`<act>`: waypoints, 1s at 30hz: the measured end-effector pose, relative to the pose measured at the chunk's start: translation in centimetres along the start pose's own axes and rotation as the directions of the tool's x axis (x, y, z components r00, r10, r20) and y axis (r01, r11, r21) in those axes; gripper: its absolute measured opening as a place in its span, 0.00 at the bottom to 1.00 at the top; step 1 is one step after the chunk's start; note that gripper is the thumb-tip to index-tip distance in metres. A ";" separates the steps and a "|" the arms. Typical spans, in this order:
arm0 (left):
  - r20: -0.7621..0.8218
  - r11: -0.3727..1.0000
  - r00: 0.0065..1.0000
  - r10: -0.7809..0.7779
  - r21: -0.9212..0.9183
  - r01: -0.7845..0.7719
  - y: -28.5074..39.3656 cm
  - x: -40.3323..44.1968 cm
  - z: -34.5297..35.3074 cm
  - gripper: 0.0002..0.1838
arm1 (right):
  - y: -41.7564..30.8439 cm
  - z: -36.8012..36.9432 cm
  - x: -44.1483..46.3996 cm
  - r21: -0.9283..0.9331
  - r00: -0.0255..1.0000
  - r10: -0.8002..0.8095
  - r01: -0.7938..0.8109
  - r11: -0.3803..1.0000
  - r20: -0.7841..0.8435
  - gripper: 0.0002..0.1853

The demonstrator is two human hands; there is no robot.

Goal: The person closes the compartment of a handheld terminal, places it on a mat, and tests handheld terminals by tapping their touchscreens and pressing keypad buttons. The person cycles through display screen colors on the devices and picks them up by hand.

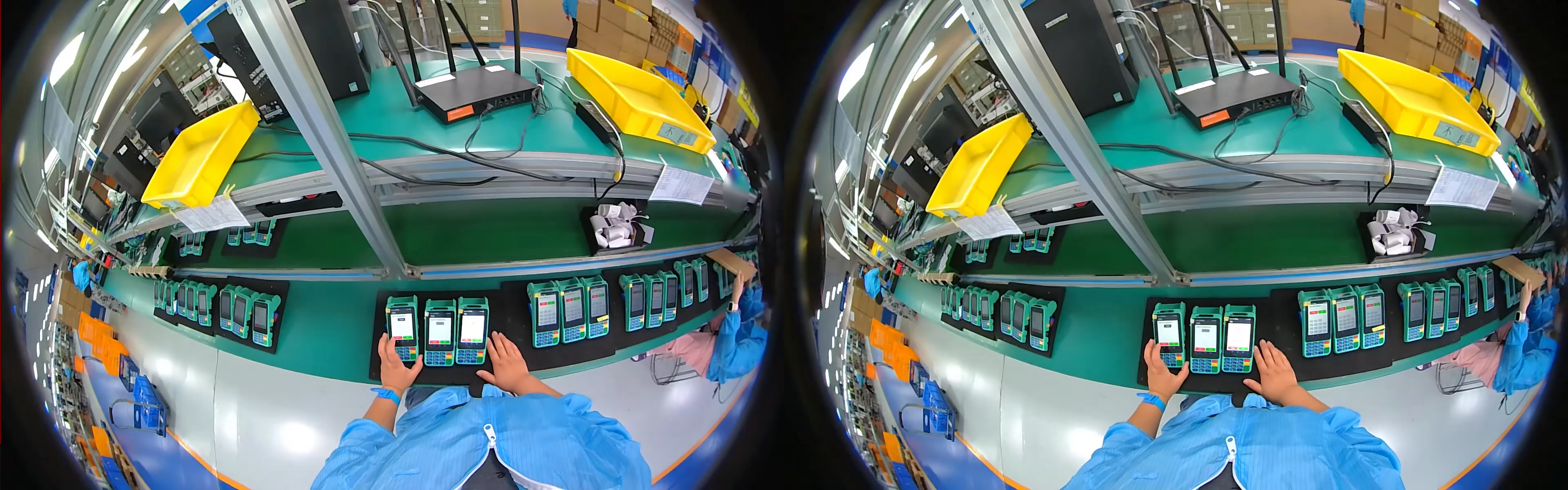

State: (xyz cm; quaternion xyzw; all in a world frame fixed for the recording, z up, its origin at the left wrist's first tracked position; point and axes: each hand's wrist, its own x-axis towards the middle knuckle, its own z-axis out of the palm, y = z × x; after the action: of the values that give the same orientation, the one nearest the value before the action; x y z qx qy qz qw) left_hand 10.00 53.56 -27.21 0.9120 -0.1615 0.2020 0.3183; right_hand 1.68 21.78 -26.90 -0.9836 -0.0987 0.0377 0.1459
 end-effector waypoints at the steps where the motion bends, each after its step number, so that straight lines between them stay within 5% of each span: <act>1: -0.002 1.000 1.000 0.003 -0.001 -0.003 0.1 0.2 -0.2 0.51 | -0.2 -0.2 0.0 -0.006 1.000 0.011 -0.011 1.000 0.012 0.51; 10: 0.128 0.951 0.978 -0.166 -0.241 0.193 -1.3 0.5 -0.8 0.61 | -1.5 0.5 0.0 0.000 0.991 0.132 -0.132 0.991 0.001 0.51; 21: 0.191 0.915 0.971 -0.143 -0.348 0.204 -3.6 0.8 -1.2 0.35 | -2.2 1.1 0.2 -0.016 0.975 0.220 -0.220 0.975 0.035 0.51; 24: 0.187 0.892 0.972 -0.141 -0.401 0.207 -3.8 0.8 -1.2 0.33 | -2.3 -0.1 0.1 0.100 0.980 0.200 -0.199 0.975 -0.005 0.48; 27: 0.206 0.884 0.972 -0.114 -0.426 0.194 -4.8 0.8 -0.9 0.32 | -4.1 -3.7 0.8 0.355 0.910 0.395 -0.414 0.838 0.129 0.44; 29: 0.200 0.869 0.968 -0.153 -0.439 0.229 -5.0 0.4 -0.7 0.32 | -7.9 -10.2 2.6 0.591 0.979 0.178 -0.085 0.802 -0.100 0.36; 30: 0.194 0.864 0.971 -0.139 -0.456 0.215 -4.7 0.5 -0.9 0.32 | -11.2 -15.6 3.8 0.496 0.991 -0.031 0.093 0.863 -0.131 0.33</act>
State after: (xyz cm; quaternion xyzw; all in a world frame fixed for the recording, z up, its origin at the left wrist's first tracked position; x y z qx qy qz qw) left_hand 12.17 57.58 -28.71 0.8304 -0.1455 0.0549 0.5350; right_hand 4.98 28.67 -8.86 -0.9088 -0.1081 -0.0013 0.4029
